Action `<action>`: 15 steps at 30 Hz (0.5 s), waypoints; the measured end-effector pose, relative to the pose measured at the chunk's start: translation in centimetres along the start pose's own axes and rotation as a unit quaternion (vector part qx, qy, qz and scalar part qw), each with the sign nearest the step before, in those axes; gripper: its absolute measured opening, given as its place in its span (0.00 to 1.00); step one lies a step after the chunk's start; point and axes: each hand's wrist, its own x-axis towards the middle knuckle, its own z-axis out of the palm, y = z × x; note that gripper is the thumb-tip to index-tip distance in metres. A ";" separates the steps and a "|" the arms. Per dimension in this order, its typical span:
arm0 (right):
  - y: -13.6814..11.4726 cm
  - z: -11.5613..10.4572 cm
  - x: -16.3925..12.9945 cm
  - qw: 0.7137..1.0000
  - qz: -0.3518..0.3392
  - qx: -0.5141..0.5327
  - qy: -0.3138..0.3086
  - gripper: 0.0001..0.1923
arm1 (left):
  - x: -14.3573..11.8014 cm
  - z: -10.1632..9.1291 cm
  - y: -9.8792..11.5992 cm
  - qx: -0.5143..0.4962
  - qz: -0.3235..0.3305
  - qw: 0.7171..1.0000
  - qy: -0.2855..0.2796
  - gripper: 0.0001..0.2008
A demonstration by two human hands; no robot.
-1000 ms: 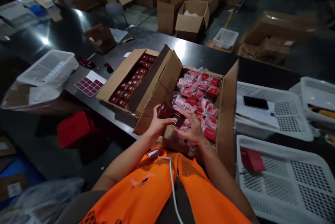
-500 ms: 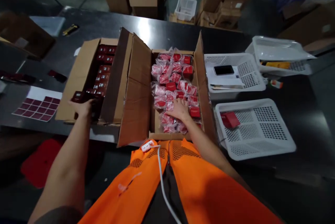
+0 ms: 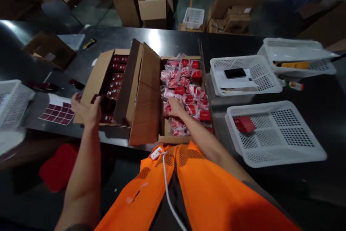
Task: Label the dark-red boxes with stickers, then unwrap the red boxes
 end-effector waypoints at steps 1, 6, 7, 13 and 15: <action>-0.1 -0.5 -0.5 1.000 -0.010 0.019 0.009 0.25 | -1.8 0.0 1.0 -0.025 -0.001 0.999 -0.027 0.30; -3.1 -3.2 -4.0 0.987 -0.058 0.133 0.071 0.39 | -13.2 3.3 7.2 -0.260 -0.164 0.900 -0.310 0.36; -3.9 -3.8 -5.1 0.978 -0.068 0.174 0.089 0.40 | -14.9 4.2 8.3 -0.307 -0.225 0.868 -0.320 0.34; -4.8 -9.0 -12.0 0.948 -0.087 0.294 0.087 0.56 | -19.1 7.0 12.0 -0.371 -0.277 0.829 -0.315 0.22; -4.1 -10.4 -14.1 0.954 -0.090 0.277 0.074 0.55 | -19.8 7.0 12.7 -0.368 -0.282 0.829 -0.312 0.18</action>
